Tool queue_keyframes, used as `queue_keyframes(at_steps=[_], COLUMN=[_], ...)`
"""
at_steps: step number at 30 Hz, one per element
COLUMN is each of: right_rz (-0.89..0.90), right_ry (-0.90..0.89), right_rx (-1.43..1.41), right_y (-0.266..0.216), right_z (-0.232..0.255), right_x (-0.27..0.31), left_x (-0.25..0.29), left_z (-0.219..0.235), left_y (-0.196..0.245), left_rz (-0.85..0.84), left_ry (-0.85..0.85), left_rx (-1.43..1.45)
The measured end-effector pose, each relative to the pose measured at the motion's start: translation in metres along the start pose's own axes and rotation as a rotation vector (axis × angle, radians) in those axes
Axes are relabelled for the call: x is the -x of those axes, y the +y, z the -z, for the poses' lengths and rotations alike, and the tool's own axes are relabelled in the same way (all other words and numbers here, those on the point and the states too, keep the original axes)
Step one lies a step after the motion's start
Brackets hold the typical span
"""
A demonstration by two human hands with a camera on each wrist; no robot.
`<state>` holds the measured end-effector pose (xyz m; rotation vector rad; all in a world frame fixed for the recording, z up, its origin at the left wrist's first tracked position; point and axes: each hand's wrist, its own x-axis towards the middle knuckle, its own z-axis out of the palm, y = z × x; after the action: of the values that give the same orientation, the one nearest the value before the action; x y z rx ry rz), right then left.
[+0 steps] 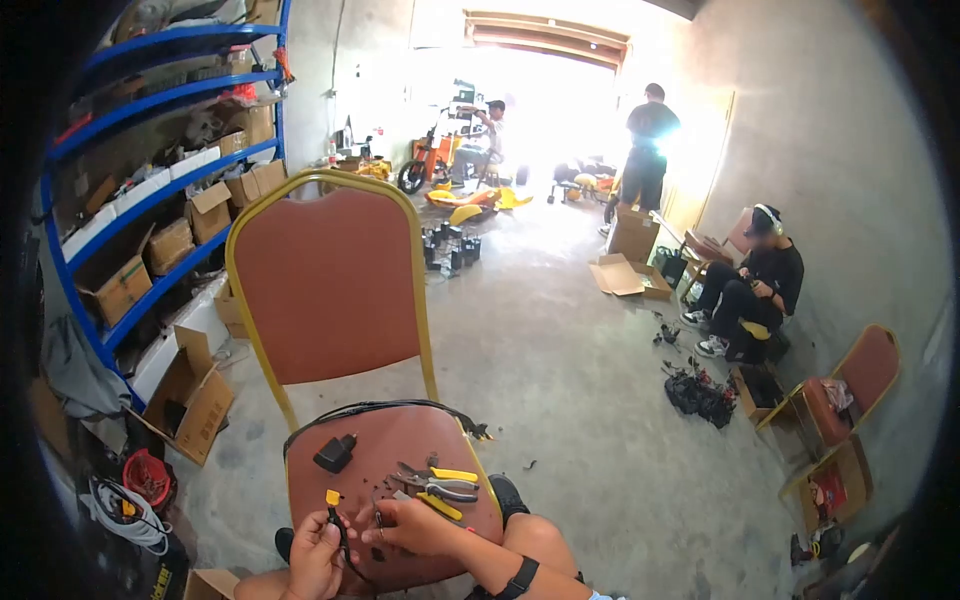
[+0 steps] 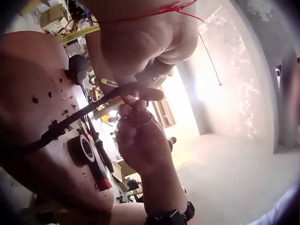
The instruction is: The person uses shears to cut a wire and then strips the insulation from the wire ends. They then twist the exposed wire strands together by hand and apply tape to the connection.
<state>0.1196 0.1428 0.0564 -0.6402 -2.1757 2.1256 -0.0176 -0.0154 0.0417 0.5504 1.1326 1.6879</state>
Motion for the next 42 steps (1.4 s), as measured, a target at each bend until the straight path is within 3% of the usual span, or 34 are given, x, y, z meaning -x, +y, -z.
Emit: queue_keyframes(at_steps=[2, 4, 6, 7, 9, 12, 13, 19, 22, 25, 28, 31, 34, 36, 40, 42], right_rz=[0.026, 0.031, 0.081, 0.123, 0.201, -0.055, 0.230, -0.136, -0.229, -0.155, -0.162, -0.087, -0.075, -0.112, -0.246, -0.213], right_ry=[-0.057, -0.138, -0.269, -0.283, -0.296, -0.431, -0.355, -0.364, -0.458, -0.516, -0.496, -0.438, -0.329, -0.203, -0.028, -0.040], right_rx=[0.159, 0.091, -0.054, 0.016, 0.163, 0.108, 0.164, 0.082, -0.216, -0.475, -0.417, -0.424, -0.330, -0.223, -0.280, -0.293], right_y=[-0.002, -0.006, -0.003, -0.011, -0.034, -0.053, -0.043, -0.046, -0.027, 0.000, 0.007, 0.016, 0.017, 0.017, 0.011, 0.015], right_z=[0.002, -0.002, -0.012, -0.011, -0.005, 0.000, -0.008, -0.011, -0.009, -0.014, -0.014, -0.010, -0.002, -0.001, 0.002, 0.008], right_x=[0.000, 0.006, 0.009, 0.013, 0.030, 0.033, 0.032, 0.036, 0.027, 0.016, 0.011, 0.006, 0.006, 0.005, 0.006, 0.006], left_x=[0.000, 0.004, 0.003, 0.004, 0.005, 0.006, 0.007, 0.008, 0.007, 0.009, 0.006, 0.000, -0.007, -0.007, -0.008, -0.011], left_z=[0.000, -0.002, -0.005, -0.006, 0.003, 0.008, 0.009, 0.005, 0.004, -0.006, -0.001, 0.002, 0.011, 0.010, 0.008, 0.017], left_y=[0.000, 0.001, -0.001, -0.002, -0.001, 0.004, 0.006, 0.013, 0.022, 0.038, 0.035, 0.029, 0.018, 0.014, 0.018, 0.013], left_rz=[0.007, 0.027, -0.074, -0.121, -0.029, 0.112, 0.163, 0.205, 0.221, 0.206, 0.193, 0.189, 0.142, 0.123, 0.082, 0.091], left_ry=[-0.031, -0.031, -0.047, -0.058, -0.153, -0.218, -0.219, -0.214, -0.229, -0.276, -0.333, -0.199, -0.170, -0.156, 0.008, 0.028], left_rx=[-0.020, -0.026, -0.089, -0.119, -0.104, 0.000, 0.041, 0.054, 0.097, 0.140, 0.191, 0.015, 0.114, 0.157, 0.134, 0.138])
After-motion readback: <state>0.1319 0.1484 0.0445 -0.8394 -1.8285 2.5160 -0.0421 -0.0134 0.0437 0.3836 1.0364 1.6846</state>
